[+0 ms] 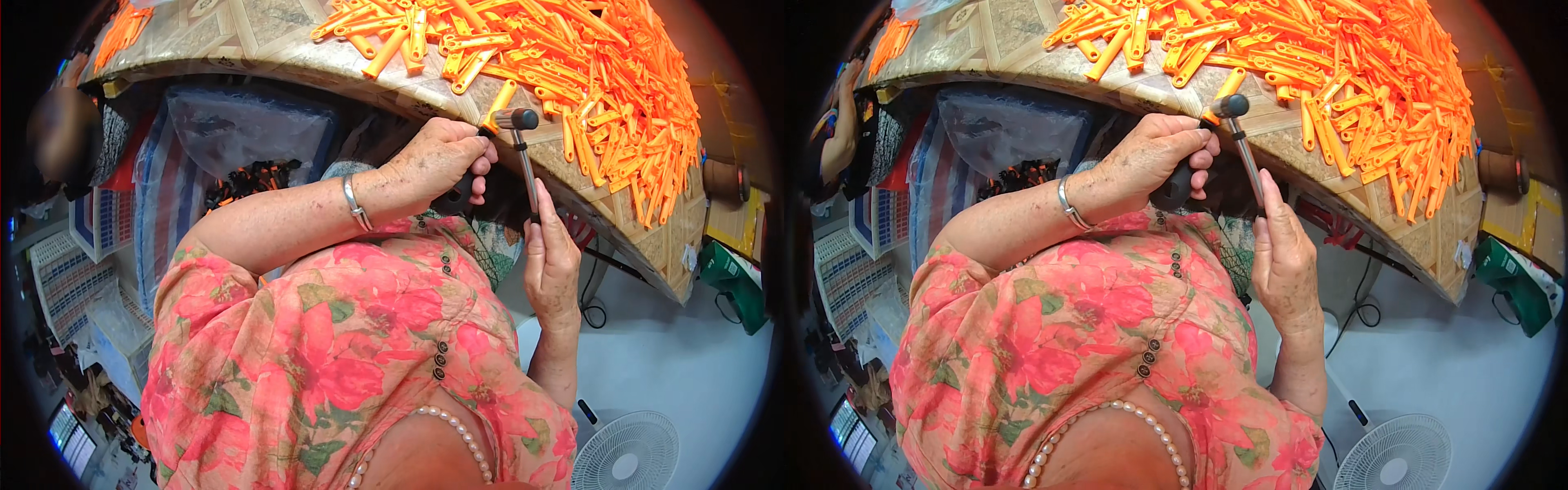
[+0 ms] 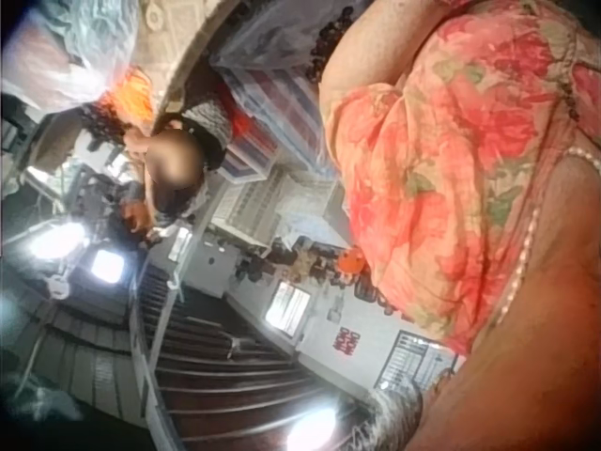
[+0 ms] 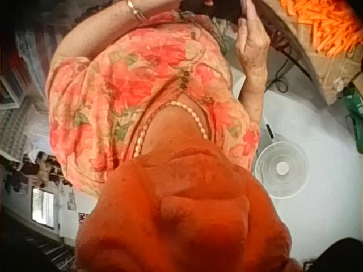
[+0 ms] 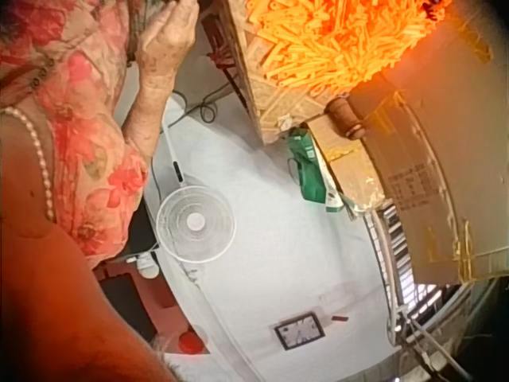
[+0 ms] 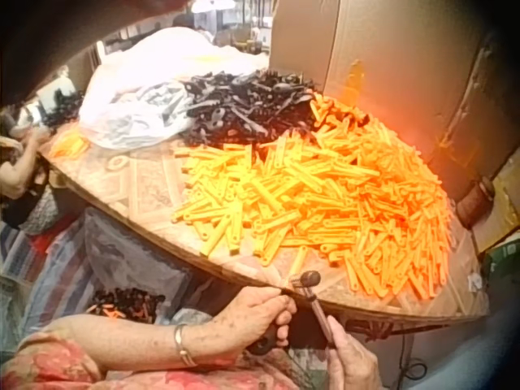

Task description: The person assembles orange plastic components by inserting them into a black plastic jig and striking them with a hammer to secure the fit. The person repeatedly picks up orange pieces, aligns them in the jig, and uses a hammer to drive them into place, then discards the finished units.

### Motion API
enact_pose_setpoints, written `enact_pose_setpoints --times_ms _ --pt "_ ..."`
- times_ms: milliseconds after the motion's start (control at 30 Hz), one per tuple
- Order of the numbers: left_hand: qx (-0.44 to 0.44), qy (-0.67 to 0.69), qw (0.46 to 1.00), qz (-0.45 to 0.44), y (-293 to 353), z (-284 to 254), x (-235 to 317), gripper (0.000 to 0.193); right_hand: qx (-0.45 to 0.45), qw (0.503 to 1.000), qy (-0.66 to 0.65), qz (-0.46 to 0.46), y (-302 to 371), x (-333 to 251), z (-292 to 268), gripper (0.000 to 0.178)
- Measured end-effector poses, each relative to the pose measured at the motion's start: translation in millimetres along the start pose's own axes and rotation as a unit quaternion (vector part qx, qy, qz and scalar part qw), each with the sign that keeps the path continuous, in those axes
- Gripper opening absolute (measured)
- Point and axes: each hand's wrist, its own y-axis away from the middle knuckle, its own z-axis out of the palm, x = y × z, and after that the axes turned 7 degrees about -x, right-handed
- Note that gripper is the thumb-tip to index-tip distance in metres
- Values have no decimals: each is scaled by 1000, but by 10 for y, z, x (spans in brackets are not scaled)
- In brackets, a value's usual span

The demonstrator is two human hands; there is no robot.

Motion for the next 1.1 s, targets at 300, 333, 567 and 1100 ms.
enact_pose_setpoints --times_ms 300,333,567,1100 --pt "-7 13 1000 -1 -1 -2 6 18 -2 1000 -21 10 134 50 121 47" --pt "-4 16 1000 2 3 -11 -10 18 -13 999 -31 23 114 27 73 47" --pt "-6 11 1000 4 -14 -8 -31 18 0 1000 4 4 103 26 113 49" --pt "-9 21 1000 4 9 2 -22 19 14 1000 -5 18 76 46 89 48"
